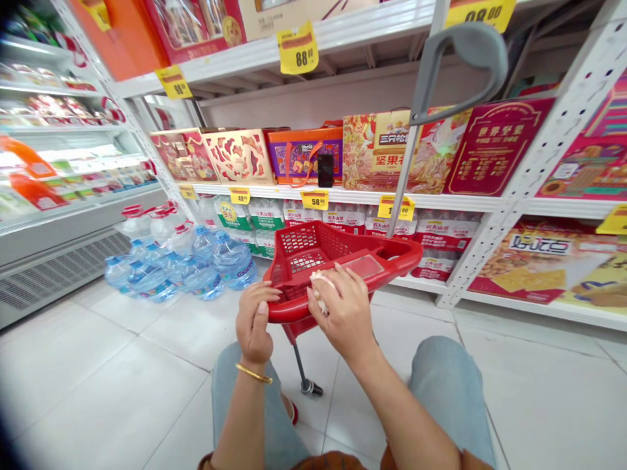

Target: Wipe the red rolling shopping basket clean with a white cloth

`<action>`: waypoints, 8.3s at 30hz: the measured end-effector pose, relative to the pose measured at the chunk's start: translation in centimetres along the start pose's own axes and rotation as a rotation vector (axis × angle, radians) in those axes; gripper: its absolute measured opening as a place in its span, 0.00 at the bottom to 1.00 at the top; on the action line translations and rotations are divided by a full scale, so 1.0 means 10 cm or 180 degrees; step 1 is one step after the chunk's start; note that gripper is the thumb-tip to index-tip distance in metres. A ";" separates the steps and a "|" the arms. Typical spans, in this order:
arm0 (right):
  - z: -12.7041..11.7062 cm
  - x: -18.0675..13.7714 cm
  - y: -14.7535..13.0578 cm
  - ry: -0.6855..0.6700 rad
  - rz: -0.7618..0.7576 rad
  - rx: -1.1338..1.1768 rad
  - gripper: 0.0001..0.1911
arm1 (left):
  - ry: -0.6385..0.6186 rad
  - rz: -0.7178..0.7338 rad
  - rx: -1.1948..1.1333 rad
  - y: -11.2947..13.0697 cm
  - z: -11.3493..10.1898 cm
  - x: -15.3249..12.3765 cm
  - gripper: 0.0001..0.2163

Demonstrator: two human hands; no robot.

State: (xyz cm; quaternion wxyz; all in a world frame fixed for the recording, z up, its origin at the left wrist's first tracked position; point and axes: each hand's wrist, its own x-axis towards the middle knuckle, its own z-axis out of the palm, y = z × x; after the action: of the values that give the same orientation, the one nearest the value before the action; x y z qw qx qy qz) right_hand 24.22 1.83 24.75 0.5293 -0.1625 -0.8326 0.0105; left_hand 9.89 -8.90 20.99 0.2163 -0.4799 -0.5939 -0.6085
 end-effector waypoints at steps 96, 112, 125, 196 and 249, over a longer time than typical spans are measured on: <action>-0.10 0.10 0.20 0.0195 0.0674 -0.0294 0.09 | -0.0193 0.0601 0.1598 0.53 0.50 -0.02 0.12; -0.08 0.13 0.02 -0.0141 0.0475 -0.0132 0.09 | -0.0306 0.0888 0.1686 0.47 0.42 -0.02 0.13; -0.18 0.10 0.42 0.0070 0.0744 -0.0547 0.10 | -0.0313 0.0880 0.1651 0.47 0.42 0.00 0.14; -0.03 -0.11 0.04 0.0103 0.0245 -0.0279 0.11 | -0.0340 0.0499 0.0885 0.59 0.52 0.07 0.15; -0.12 -0.23 0.22 0.0444 0.0119 -0.0550 0.11 | -0.0546 0.1108 0.1159 0.35 0.40 0.09 0.12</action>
State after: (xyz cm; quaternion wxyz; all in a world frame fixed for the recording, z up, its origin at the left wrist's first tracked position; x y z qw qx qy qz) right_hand 26.73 3.06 22.85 0.5698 -0.2233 -0.7884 -0.0627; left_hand 13.70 -5.60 22.86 0.3493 -0.5778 -0.6182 -0.4024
